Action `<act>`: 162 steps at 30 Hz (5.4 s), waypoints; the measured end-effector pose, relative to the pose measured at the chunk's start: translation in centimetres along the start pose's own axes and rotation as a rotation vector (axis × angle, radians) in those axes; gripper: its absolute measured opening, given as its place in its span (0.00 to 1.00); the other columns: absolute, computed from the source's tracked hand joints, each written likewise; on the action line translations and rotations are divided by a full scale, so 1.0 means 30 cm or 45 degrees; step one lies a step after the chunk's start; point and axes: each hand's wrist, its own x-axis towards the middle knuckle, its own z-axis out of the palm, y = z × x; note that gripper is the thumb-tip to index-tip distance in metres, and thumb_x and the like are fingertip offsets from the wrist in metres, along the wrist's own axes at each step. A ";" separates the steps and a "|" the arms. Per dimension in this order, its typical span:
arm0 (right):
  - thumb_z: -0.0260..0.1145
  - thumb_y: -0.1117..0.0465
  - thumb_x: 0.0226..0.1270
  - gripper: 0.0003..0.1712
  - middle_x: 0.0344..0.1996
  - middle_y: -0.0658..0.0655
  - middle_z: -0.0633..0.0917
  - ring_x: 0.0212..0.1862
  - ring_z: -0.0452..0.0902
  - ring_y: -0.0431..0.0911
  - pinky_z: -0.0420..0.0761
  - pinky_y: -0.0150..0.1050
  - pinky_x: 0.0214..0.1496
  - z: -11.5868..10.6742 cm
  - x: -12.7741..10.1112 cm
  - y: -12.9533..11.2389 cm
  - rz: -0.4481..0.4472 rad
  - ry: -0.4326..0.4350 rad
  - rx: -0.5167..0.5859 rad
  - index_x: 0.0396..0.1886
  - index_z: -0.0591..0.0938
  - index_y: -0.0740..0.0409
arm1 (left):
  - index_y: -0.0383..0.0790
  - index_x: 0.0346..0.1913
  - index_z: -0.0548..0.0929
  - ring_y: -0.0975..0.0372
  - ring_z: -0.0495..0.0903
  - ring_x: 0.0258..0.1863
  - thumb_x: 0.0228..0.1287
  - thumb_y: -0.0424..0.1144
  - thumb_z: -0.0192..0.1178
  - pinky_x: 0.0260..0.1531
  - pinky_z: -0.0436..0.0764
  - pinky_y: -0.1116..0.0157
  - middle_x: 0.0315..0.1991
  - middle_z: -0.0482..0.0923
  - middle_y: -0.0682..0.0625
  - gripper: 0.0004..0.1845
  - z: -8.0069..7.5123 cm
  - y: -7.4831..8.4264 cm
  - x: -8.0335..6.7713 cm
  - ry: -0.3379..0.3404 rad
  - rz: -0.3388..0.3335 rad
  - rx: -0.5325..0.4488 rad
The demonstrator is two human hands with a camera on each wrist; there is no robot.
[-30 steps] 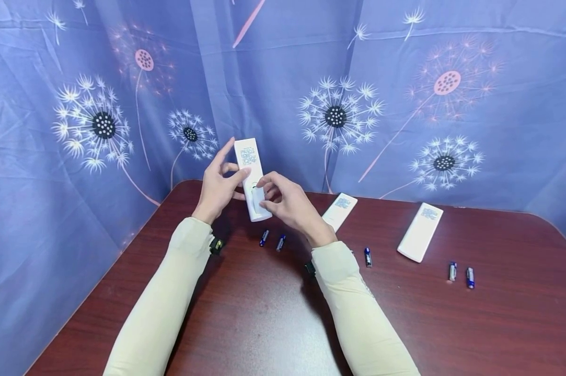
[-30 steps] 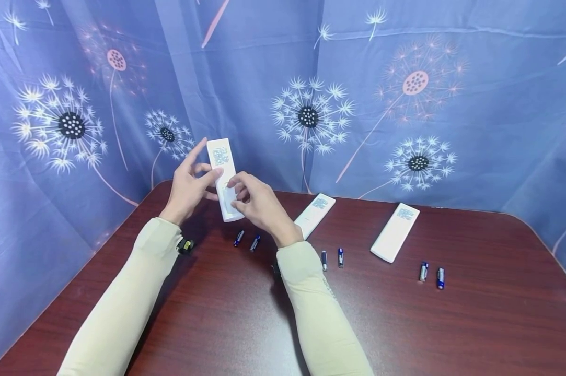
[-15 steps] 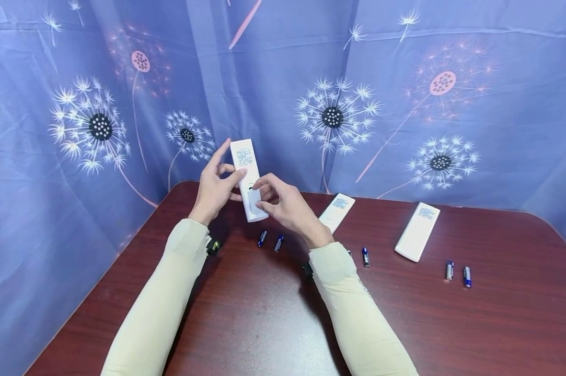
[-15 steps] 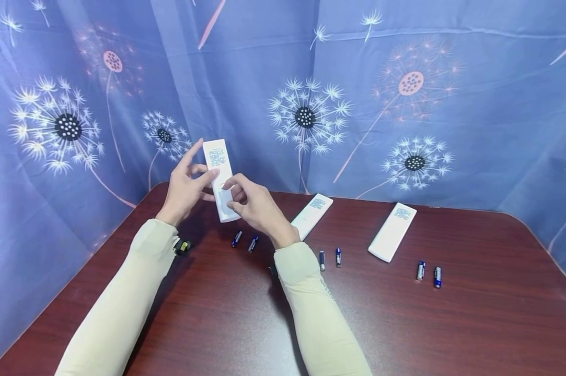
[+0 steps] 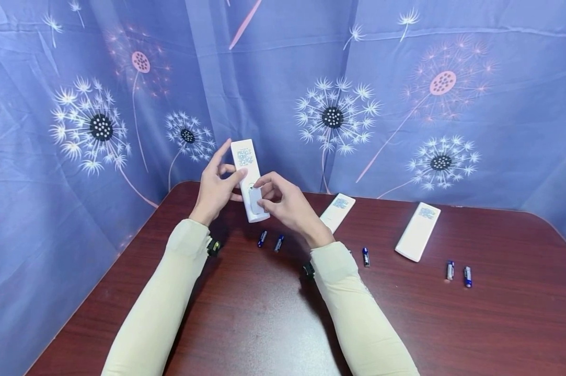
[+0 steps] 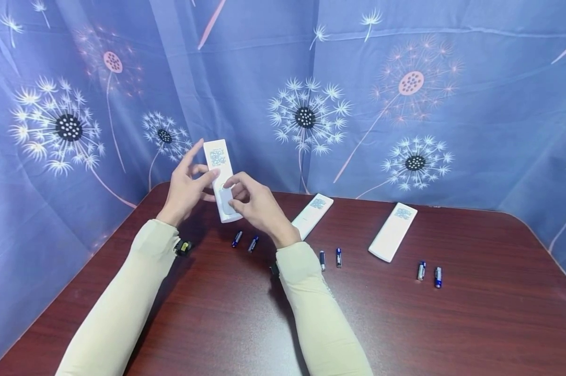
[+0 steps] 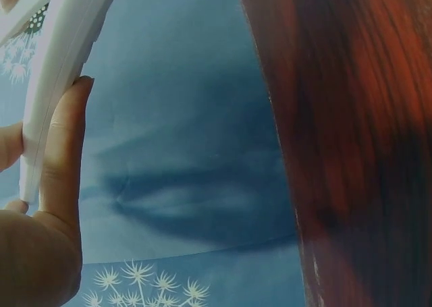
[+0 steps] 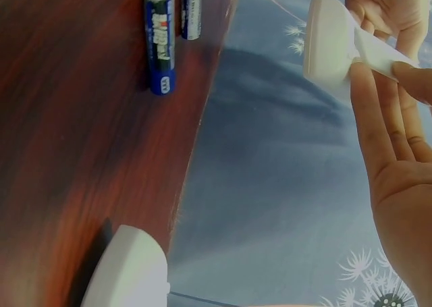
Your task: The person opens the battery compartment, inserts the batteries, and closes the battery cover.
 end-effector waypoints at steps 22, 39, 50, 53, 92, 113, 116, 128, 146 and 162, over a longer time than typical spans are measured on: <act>0.68 0.80 0.68 0.19 0.39 0.63 0.83 0.39 0.84 0.52 0.91 0.53 0.42 -0.071 -0.040 -0.035 0.082 0.142 0.316 0.56 0.78 0.68 | 0.57 0.84 0.63 0.56 0.88 0.27 0.74 0.31 0.67 0.22 0.89 0.50 0.43 0.81 0.42 0.42 0.026 0.011 -0.004 -0.005 -0.003 0.000; 0.69 0.80 0.67 0.20 0.38 0.66 0.82 0.36 0.84 0.48 0.91 0.52 0.39 -0.150 -0.089 -0.050 0.131 0.174 0.369 0.57 0.78 0.69 | 0.59 0.84 0.64 0.56 0.88 0.27 0.74 0.32 0.68 0.24 0.89 0.46 0.42 0.80 0.43 0.42 0.029 0.019 -0.006 0.006 -0.007 0.000; 0.69 0.79 0.69 0.22 0.40 0.67 0.83 0.37 0.85 0.51 0.91 0.55 0.41 -0.211 -0.156 -0.051 0.193 0.113 0.350 0.61 0.78 0.68 | 0.61 0.84 0.64 0.53 0.88 0.30 0.74 0.33 0.68 0.26 0.88 0.41 0.43 0.79 0.42 0.42 0.033 0.029 -0.010 -0.002 -0.025 -0.003; 0.68 0.79 0.68 0.22 0.40 0.68 0.84 0.35 0.85 0.51 0.91 0.57 0.40 -0.222 -0.170 -0.056 0.201 0.108 0.347 0.60 0.79 0.68 | 0.60 0.84 0.64 0.51 0.88 0.30 0.74 0.32 0.68 0.25 0.89 0.43 0.44 0.79 0.42 0.42 0.033 0.026 -0.007 -0.003 -0.025 0.003; 0.67 0.80 0.66 0.21 0.37 0.64 0.83 0.36 0.86 0.50 0.92 0.48 0.38 -0.217 -0.393 -0.097 0.366 -0.181 0.215 0.57 0.78 0.69 | 0.61 0.84 0.63 0.53 0.86 0.28 0.74 0.34 0.68 0.25 0.89 0.45 0.43 0.81 0.43 0.42 0.037 0.039 -0.017 -0.002 -0.017 0.052; 0.67 0.82 0.65 0.18 0.37 0.62 0.82 0.35 0.86 0.48 0.91 0.44 0.39 -0.168 -0.422 -0.103 0.561 -0.494 0.180 0.52 0.79 0.68 | 0.62 0.84 0.63 0.51 0.88 0.31 0.74 0.34 0.68 0.25 0.90 0.46 0.44 0.81 0.43 0.42 0.039 0.049 -0.021 -0.009 -0.025 0.032; 0.70 0.81 0.64 0.17 0.35 0.59 0.82 0.33 0.86 0.49 0.91 0.43 0.38 -0.164 -0.426 -0.099 0.568 -0.510 0.142 0.50 0.79 0.67 | 0.62 0.84 0.63 0.50 0.88 0.31 0.74 0.34 0.68 0.25 0.90 0.46 0.44 0.81 0.43 0.42 0.040 0.050 -0.020 -0.005 -0.031 0.030; 0.74 0.80 0.61 0.17 0.29 0.55 0.84 0.29 0.86 0.47 0.90 0.39 0.35 -0.151 -0.430 -0.086 0.604 -0.569 0.060 0.46 0.80 0.65 | 0.62 0.84 0.63 0.50 0.87 0.30 0.74 0.35 0.68 0.26 0.89 0.44 0.44 0.81 0.43 0.42 0.038 0.052 -0.018 -0.002 -0.023 0.062; 0.80 0.72 0.60 0.17 0.28 0.45 0.83 0.30 0.78 0.37 0.83 0.33 0.34 -0.162 -0.429 -0.060 0.464 -0.637 -0.268 0.43 0.81 0.58 | 0.61 0.84 0.62 0.55 0.86 0.30 0.74 0.34 0.68 0.25 0.89 0.44 0.45 0.81 0.43 0.42 0.031 0.045 -0.020 -0.011 -0.010 0.054; 0.83 0.65 0.57 0.16 0.28 0.42 0.82 0.33 0.75 0.36 0.78 0.34 0.40 -0.177 -0.428 -0.046 0.381 -0.635 -0.408 0.40 0.84 0.54 | 0.62 0.84 0.63 0.54 0.86 0.29 0.75 0.36 0.68 0.26 0.89 0.44 0.44 0.81 0.43 0.41 0.024 0.040 -0.013 -0.002 -0.015 0.046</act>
